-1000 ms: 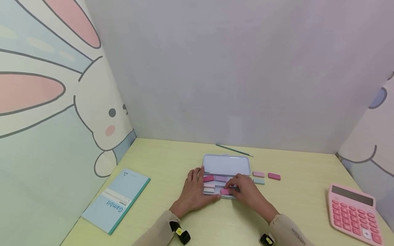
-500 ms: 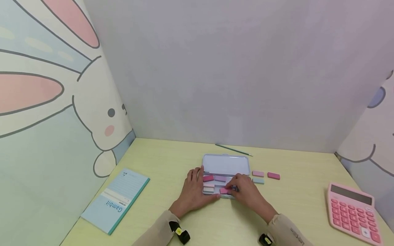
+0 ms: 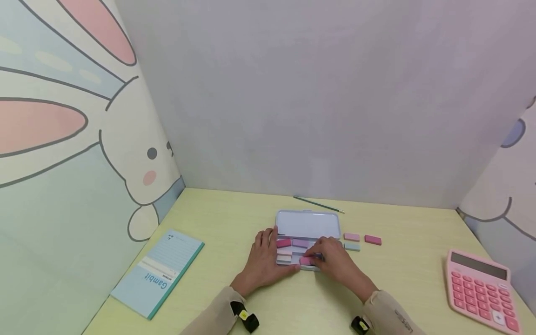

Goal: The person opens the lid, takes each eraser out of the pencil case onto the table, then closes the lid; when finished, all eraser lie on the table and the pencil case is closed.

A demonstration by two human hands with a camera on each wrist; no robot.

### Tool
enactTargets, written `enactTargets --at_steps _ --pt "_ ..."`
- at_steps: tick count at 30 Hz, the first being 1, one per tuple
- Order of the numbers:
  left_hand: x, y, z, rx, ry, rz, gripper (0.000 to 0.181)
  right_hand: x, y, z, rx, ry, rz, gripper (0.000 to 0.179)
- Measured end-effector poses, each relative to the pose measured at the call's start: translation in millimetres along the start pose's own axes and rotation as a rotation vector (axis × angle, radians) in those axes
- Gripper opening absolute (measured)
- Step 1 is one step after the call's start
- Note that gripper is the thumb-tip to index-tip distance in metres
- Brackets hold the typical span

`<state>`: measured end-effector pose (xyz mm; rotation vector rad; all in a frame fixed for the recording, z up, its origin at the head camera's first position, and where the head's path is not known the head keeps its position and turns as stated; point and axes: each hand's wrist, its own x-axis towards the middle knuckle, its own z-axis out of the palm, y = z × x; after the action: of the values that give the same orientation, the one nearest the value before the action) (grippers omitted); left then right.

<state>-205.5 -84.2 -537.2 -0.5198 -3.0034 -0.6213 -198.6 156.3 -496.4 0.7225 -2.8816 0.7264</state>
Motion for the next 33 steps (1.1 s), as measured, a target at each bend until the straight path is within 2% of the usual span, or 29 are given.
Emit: enactTargets --at_steps 10,16,21,27,33 --pt "-1.1 0.7 1.4 -0.016 0.002 -0.008 0.127 -0.8 -6.2 1.3 -0.029 0.004 0.014 0.017" --pt "-0.9 1.1 0.1 -0.004 0.004 0.0 0.127 -4.2 -4.9 -1.3 0.087 0.01 0.09 0.02" --pt "-0.2 -0.7 0.5 -0.007 0.005 -0.001 0.128 -7.1 2.5 -10.4 0.161 0.067 0.105 0.023" --pt "-0.7 -2.1 1.5 -0.023 -0.012 -0.019 0.129 -14.8 15.3 -25.0 0.183 0.106 0.147 0.023" --pt "-0.2 -2.1 1.2 -0.022 0.001 0.001 0.128 -29.4 36.8 -32.5 0.185 0.139 0.203 0.021"
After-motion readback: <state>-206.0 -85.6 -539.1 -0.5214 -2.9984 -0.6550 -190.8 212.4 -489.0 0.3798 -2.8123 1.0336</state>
